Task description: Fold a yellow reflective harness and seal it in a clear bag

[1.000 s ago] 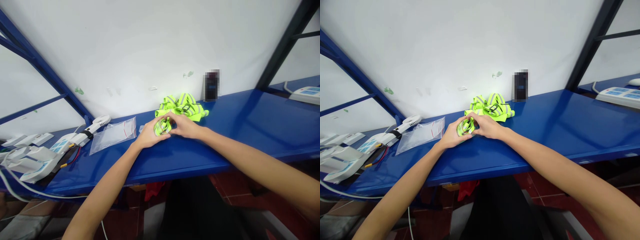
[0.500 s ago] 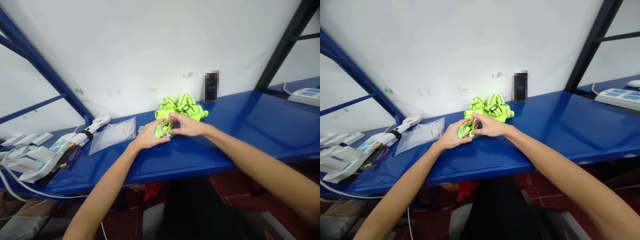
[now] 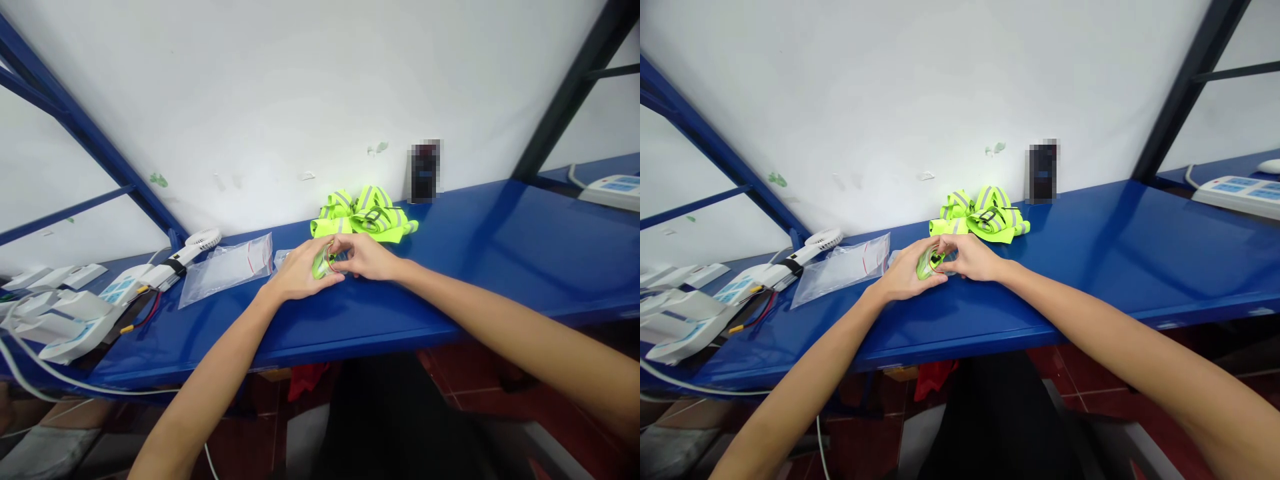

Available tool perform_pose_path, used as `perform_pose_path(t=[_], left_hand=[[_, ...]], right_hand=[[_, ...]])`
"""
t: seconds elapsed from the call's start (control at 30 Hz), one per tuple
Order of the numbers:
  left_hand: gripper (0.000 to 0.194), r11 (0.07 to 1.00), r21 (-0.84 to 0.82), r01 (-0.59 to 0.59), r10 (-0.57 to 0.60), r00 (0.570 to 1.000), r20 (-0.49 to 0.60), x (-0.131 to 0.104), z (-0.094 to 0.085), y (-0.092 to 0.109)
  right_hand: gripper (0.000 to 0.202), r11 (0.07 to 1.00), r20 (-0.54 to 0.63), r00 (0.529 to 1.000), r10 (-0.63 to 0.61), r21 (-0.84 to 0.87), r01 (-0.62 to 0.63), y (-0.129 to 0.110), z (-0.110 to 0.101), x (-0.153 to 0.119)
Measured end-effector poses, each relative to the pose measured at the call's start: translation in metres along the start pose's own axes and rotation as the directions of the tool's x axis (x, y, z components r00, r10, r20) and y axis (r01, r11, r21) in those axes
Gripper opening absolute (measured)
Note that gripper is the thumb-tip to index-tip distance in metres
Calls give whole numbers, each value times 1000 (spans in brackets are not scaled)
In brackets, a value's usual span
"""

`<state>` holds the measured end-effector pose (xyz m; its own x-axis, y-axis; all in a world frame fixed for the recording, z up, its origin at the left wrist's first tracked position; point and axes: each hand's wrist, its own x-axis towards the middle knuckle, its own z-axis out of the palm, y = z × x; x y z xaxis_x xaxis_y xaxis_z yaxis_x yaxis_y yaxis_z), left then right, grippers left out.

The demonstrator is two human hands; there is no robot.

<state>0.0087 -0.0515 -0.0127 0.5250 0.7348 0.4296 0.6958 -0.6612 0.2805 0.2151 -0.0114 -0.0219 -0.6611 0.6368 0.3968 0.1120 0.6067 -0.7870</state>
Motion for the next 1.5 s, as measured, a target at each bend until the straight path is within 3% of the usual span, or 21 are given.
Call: perform_pose_path(t=[0.17, 0.3, 0.4, 0.57, 0.73, 0.87, 0.97, 1.03, 1.13, 1.2, 1.27, 1.37, 1.43, 1.5], left_hand=[[85, 1000, -20, -18, 18, 1000, 13, 1, -1, 1], [83, 999, -19, -37, 37, 999, 13, 2, -3, 2], [80, 999, -19, -46, 46, 999, -7, 2, -3, 3], [71, 993, 69, -99, 97, 995, 36, 3, -6, 8], [65, 956, 244, -164, 140, 984, 114, 4, -6, 14], [66, 956, 241, -168, 145, 984, 107, 5, -5, 15], [69, 984, 77, -160, 159, 987, 20, 5, -9, 12], [64, 983, -116, -145, 132, 984, -118, 6, -16, 7], [55, 947, -311, -84, -22, 947, -321, 7, -30, -3], [50, 952, -307, -16, -95, 934, -344, 6, -38, -10], [44, 976, -212, 50, -107, 958, -267, 4, -40, -13], [42, 995, 37, 95, -94, 995, -29, 2, -33, -14], [46, 976, 195, 101, -123, 987, 106, 2, -26, -11], [50, 945, 308, 106, -165, 971, 171, 3, -19, -6]], right_hand=[[22, 997, -15, 997, 72, 19, -72, -3, 7, -2], [18, 996, 42, 995, 90, 6, -90, -8, 7, -3], [22, 999, 138, 990, 37, -35, -33, -9, 3, -3], [23, 951, 251, 957, -146, -230, 206, -4, 1, -1], [15, 886, 294, 951, -97, -409, 217, 1, 4, 1], [14, 839, 320, 944, -74, -491, 232, 2, 4, 1], [17, 813, 318, 946, -55, -536, 228, 0, 4, 1], [22, 820, 312, 949, -49, -530, 217, -2, 3, 1], [30, 883, 316, 948, -41, -432, 183, -5, 1, 3], [31, 933, 297, 954, -27, -334, 131, -5, -1, 4], [36, 970, 233, 973, -3, -236, 60, -4, -4, 4], [48, 997, 82, 996, 37, -64, -32, -6, -6, 4], [54, 999, -27, 999, 41, -11, -42, -9, -7, 4], [50, 995, -133, 991, 26, -97, -39, -12, -6, 4]])
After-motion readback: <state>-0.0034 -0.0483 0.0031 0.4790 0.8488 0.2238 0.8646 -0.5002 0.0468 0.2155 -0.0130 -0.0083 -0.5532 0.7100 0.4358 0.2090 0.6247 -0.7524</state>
